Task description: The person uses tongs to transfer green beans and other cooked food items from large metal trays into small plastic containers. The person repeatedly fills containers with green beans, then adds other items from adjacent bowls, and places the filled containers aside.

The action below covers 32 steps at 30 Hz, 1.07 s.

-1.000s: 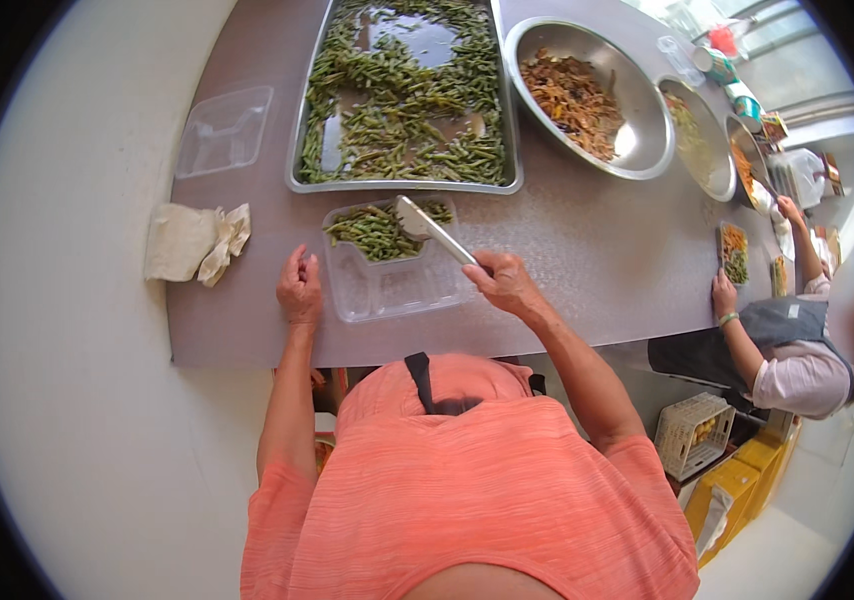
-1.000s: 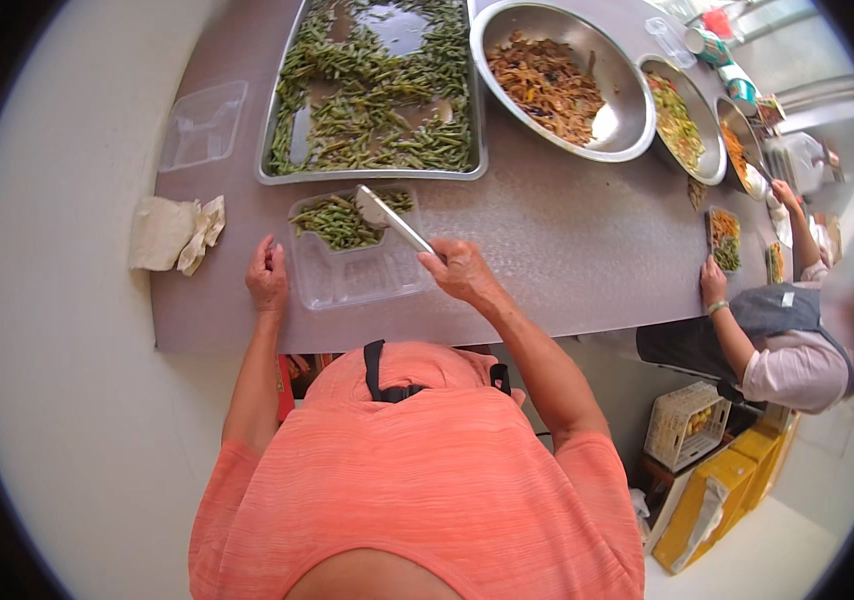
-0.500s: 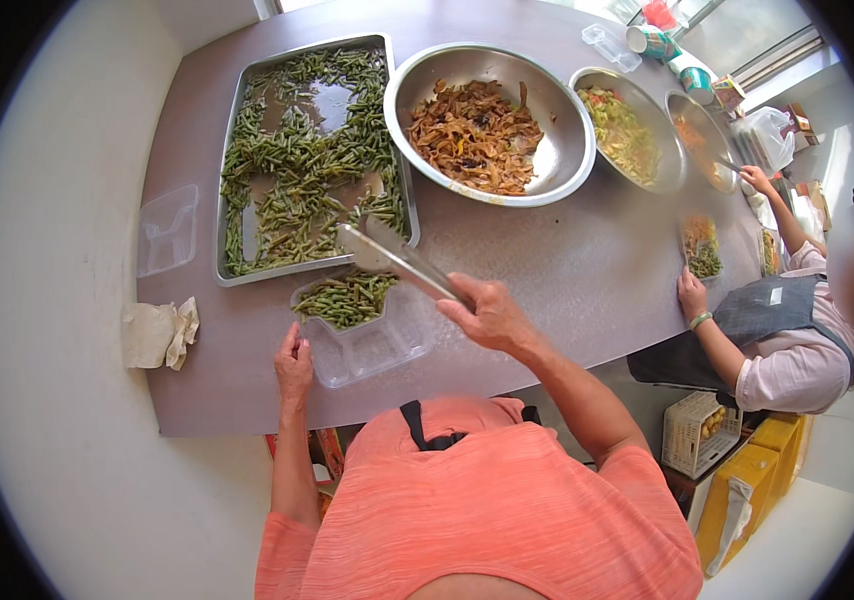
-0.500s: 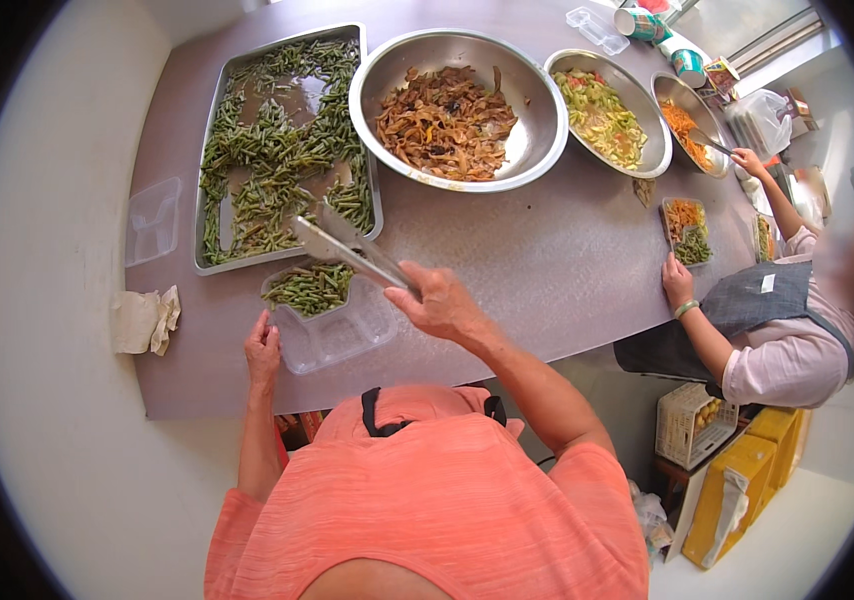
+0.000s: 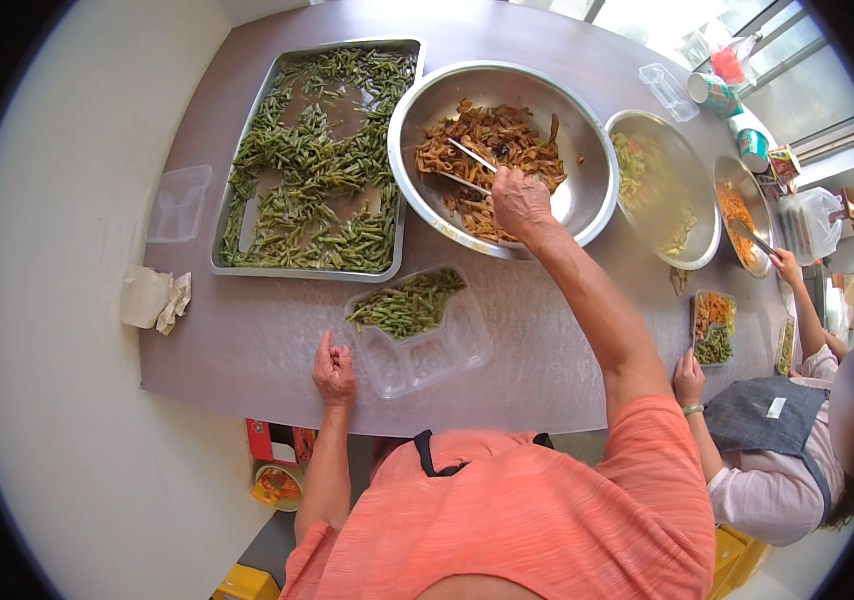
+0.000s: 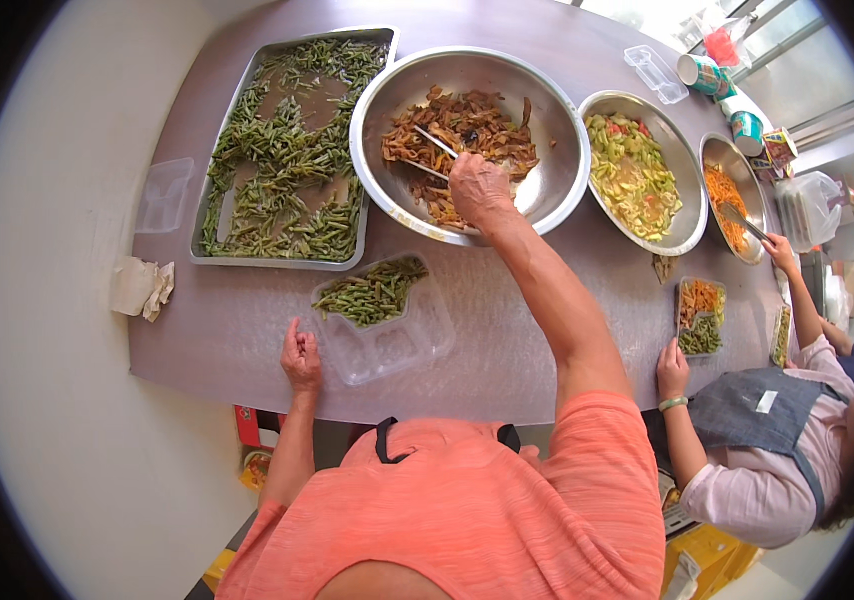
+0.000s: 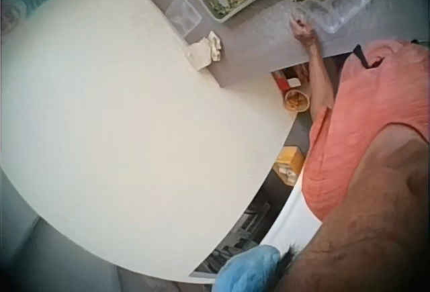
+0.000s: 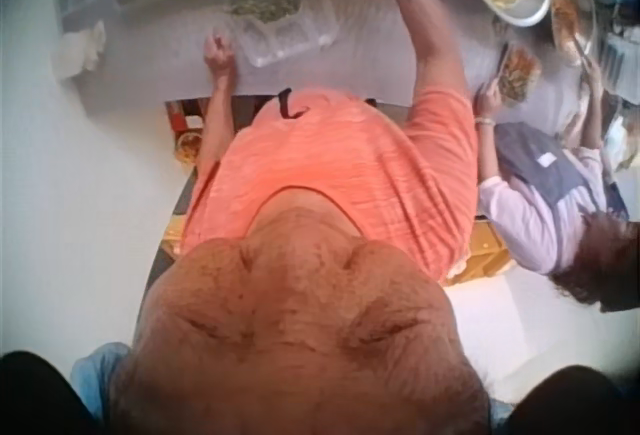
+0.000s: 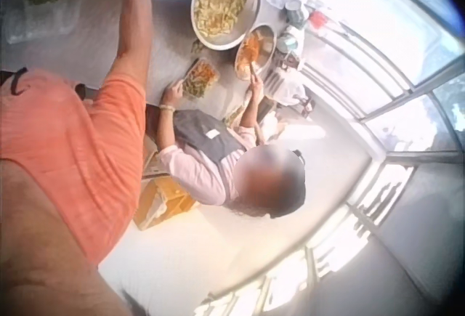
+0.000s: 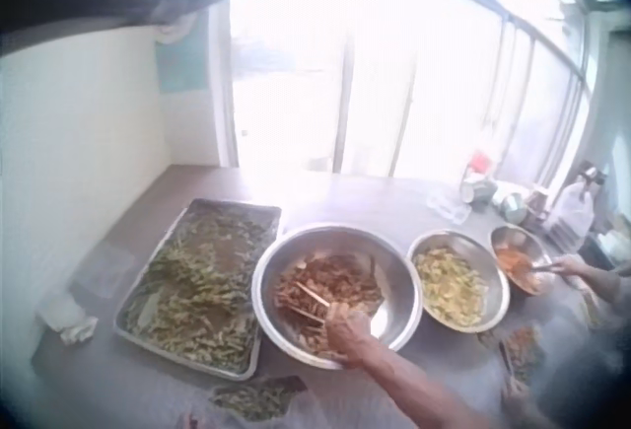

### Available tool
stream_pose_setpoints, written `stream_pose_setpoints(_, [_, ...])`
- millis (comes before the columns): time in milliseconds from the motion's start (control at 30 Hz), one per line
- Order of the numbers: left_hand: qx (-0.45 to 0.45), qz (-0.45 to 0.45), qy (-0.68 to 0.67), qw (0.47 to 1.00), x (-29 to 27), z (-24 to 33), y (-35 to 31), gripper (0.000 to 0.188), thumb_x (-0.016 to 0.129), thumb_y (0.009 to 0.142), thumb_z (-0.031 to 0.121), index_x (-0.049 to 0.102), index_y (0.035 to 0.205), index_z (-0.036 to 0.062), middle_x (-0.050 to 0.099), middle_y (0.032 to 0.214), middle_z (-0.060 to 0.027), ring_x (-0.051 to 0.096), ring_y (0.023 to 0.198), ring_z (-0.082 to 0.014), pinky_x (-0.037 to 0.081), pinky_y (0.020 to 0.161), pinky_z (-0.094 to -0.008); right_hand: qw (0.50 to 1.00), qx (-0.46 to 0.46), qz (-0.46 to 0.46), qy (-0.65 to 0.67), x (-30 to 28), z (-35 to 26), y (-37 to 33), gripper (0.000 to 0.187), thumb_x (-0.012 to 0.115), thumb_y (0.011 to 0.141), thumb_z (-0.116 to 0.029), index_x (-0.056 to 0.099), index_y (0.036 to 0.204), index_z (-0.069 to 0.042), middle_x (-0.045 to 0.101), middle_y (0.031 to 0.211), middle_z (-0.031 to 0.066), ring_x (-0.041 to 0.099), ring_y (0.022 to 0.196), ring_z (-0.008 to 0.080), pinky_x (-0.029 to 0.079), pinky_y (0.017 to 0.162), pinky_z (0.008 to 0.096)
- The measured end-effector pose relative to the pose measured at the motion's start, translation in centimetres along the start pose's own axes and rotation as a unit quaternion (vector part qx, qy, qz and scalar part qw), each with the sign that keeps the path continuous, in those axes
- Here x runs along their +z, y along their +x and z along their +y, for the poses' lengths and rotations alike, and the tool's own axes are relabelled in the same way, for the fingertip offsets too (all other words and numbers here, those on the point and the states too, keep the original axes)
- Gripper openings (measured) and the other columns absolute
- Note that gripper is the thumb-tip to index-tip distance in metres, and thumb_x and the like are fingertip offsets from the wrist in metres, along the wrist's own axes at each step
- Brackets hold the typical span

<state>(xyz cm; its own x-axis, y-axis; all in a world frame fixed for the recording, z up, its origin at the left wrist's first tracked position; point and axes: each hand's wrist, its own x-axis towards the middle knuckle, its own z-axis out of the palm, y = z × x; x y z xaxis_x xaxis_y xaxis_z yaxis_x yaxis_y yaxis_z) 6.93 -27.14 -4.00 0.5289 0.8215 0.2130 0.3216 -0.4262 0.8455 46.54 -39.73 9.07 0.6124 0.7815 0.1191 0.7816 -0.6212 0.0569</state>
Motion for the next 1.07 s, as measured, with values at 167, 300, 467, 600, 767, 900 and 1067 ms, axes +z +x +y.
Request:
stream_pose_setpoints(167, [0.026, 0.018, 0.052, 0.998, 0.1, 0.5, -0.2, 0.044, 0.062, 0.089, 0.023, 0.053, 0.125, -0.0001, 0.054, 0.075, -0.0047, 0.051, 0.063, -0.0146, 0.046, 0.058, -0.0286, 0.985, 0.036, -0.098, 0.141, 0.7, 0.7, 2.2, 0.028, 0.059, 0.087, -0.025, 0.062, 0.09, 0.003, 0.066, 0.083, 0.0228, 0.067, 0.081, 0.0371, 0.053, 0.073, 0.0455])
stream_pose_setpoints(300, [0.018, 0.016, 0.051, 0.998, 0.4, 1.0, 0.0, 0.042, 0.061, 0.089, 0.02, 0.054, 0.126, 0.0018, 0.055, 0.076, -0.0048, 0.051, 0.064, -0.0144, 0.045, 0.059, -0.0282, 0.948, 0.076, -0.108, 0.291, 1.7, 3.0, 1.0, 0.028, 0.062, 0.085, -0.024, 0.068, 0.091, 0.002, 0.066, 0.077, 0.0225, 0.065, 0.073, 0.0351, 0.051, 0.07, 0.0451])
stream_pose_setpoints(467, [0.011, 0.0, 0.055, 0.998, 0.1, -0.2, -0.3, 0.043, 0.061, 0.089, 0.021, 0.053, 0.127, 0.0017, 0.055, 0.076, -0.005, 0.051, 0.063, -0.0157, 0.045, 0.059, -0.0292, 0.913, 0.093, -0.119, 0.379, 0.7, 4.0, -1.2, 0.029, 0.063, 0.085, -0.025, 0.07, 0.1, 0.0, 0.063, 0.067, 0.0161, 0.061, 0.064, 0.021, 0.047, 0.063, 0.0371])
stream_pose_setpoints(600, [0.042, 0.009, 0.064, 0.997, 0.0, 0.4, 0.0, 0.037, 0.062, 0.089, 0.022, 0.058, 0.12, 0.0021, 0.055, 0.075, -0.0053, 0.052, 0.062, -0.0158, 0.045, 0.058, -0.0291, 0.908, 0.111, -0.1, 0.393, -1.5, 3.7, -3.0, 0.029, 0.063, 0.086, -0.025, 0.069, 0.098, 0.001, 0.062, 0.069, 0.0144, 0.058, 0.065, 0.0191, 0.046, 0.063, 0.0356])
stream_pose_setpoints(767, [0.108, -0.042, 0.05, 0.992, -0.4, 0.9, 0.5, 0.019, 0.065, 0.086, 0.022, 0.065, 0.089, 0.0027, 0.057, 0.072, -0.0075, 0.054, 0.06, -0.0184, 0.044, 0.055, -0.0305, 0.919, 0.107, -0.084, 0.371, -4.8, 2.9, -5.2, 0.03, 0.063, 0.087, -0.024, 0.069, 0.106, -0.003, 0.067, 0.084, 0.0225, 0.066, 0.08, 0.0316, 0.05, 0.074, 0.0403])
stream_pose_setpoints(900, [0.144, -0.142, 0.064, 0.977, -1.1, 2.2, 0.4, 0.019, 0.068, 0.082, 0.02, 0.065, 0.073, 0.0037, 0.057, 0.065, -0.0068, 0.054, 0.054, -0.0191, 0.043, 0.05, -0.0316, 0.921, 0.137, -0.084, 0.354, -6.0, 2.2, -7.2, 0.028, 0.062, 0.087, -0.024, 0.069, 0.103, -0.002, 0.067, 0.08, 0.0219, 0.066, 0.076, 0.0303, 0.049, 0.072, 0.0407])
stream_pose_setpoints(1067, [0.147, -0.169, 0.067, 0.972, -1.3, 2.6, 0.4, 0.024, 0.071, 0.079, 0.025, 0.063, 0.065, 0.0071, 0.058, 0.064, -0.0063, 0.057, 0.055, -0.0221, 0.045, 0.051, -0.0354, 0.93, 0.125, -0.043, 0.342, -7.0, 1.1, -10.0, 0.026, 0.062, 0.089, -0.026, 0.069, 0.094, -0.001, 0.056, 0.062, 0.0127, 0.051, 0.058, 0.0172, 0.043, 0.058, 0.0371])
